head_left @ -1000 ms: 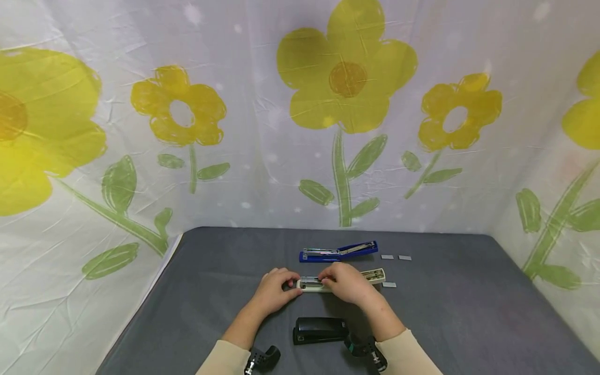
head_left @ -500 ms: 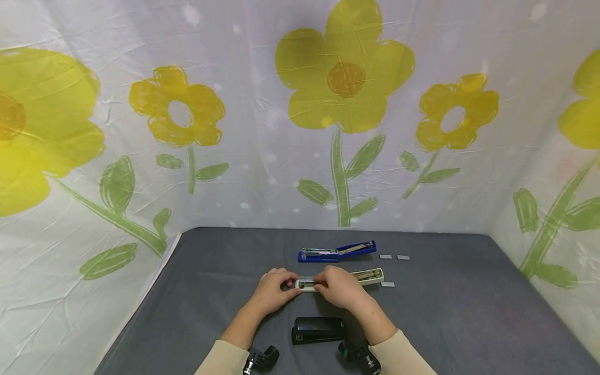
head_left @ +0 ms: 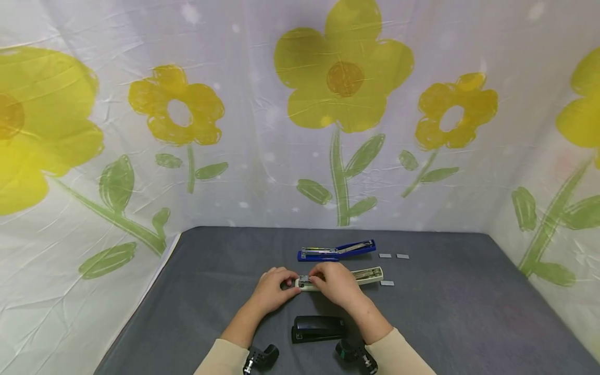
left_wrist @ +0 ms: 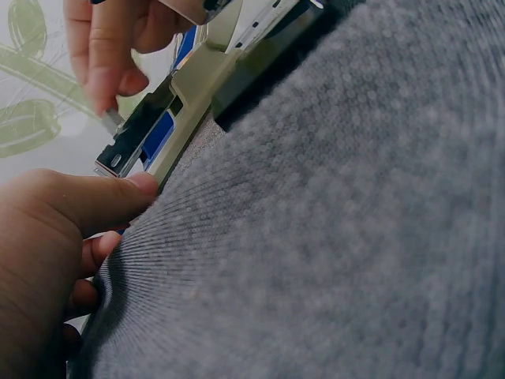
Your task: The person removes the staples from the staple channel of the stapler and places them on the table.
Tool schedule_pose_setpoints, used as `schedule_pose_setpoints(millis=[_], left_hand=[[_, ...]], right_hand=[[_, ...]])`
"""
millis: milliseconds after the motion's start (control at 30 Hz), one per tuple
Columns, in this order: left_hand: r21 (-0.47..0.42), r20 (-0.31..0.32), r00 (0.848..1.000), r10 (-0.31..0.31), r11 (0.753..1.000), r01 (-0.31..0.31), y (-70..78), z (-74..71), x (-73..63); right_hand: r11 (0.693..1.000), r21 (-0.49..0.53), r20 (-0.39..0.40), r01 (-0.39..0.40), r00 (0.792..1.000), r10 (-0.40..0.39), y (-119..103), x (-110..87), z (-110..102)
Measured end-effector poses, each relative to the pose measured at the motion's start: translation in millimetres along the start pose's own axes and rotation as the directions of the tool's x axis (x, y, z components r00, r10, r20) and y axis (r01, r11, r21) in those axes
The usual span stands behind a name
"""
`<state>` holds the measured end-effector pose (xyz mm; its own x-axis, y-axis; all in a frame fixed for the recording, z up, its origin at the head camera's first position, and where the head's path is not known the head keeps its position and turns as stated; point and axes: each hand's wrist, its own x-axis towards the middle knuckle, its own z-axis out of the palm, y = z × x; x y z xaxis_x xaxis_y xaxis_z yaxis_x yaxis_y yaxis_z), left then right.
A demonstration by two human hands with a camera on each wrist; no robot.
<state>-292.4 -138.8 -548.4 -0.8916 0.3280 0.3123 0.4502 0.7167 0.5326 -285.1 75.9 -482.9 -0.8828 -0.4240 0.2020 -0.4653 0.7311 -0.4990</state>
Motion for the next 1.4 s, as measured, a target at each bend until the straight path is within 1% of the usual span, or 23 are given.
schedule_pose_setpoints(millis=[167, 367, 500, 700, 900, 1000, 1133, 1400], left_hand=[[0.004, 0.004, 1.0, 0.006, 1.0, -0.006, 0.2, 1.9, -0.9], [-0.004, 0.006, 1.0, 0.002, 1.0, -0.002, 1.1, 2.7, -2.1], [-0.004, 0.004, 1.0, -0.003, 1.0, 0.003, 1.3, 2.0, -1.8], [-0.001, 0.007, 1.0, -0.01, 1.0, 0.01, 0.6, 2.2, -1.8], [-0.002, 0.004, 1.0, -0.006, 1.0, 0.006, 0.3, 1.9, -1.1], [-0.002, 0.005, 1.0, -0.006, 1.0, 0.006, 0.9, 0.8, -0.7], [-0.009, 0.002, 1.0, -0.006, 1.0, 0.006, 2.2, -0.8, -0.9], [-0.011, -0.009, 1.0, 0.002, 1.0, -0.003, 2.0, -1.8, -0.1]], right_hand=[[0.998, 0.061, -0.052, -0.017, 0.998, 0.02, -1, 1.7, 6], [0.987, 0.148, -0.082, -0.056, 0.994, 0.069, 1, 1.4, 12], [0.986, 0.159, -0.088, -0.042, 0.994, 0.057, 0, 2.1, 14], [0.993, 0.121, -0.063, -0.005, 0.998, 0.012, -1, 2.3, 15], [1.0, 0.021, -0.065, 0.022, 0.998, -0.021, 0, 2.6, 17], [0.999, -0.012, -0.076, 0.04, 0.996, -0.041, 1, 2.9, 16], [0.998, -0.024, -0.092, 0.061, 0.994, -0.063, 2, 3.0, 14], [1.0, -0.004, -0.112, 0.03, 0.993, -0.03, 1, 1.8, 7]])
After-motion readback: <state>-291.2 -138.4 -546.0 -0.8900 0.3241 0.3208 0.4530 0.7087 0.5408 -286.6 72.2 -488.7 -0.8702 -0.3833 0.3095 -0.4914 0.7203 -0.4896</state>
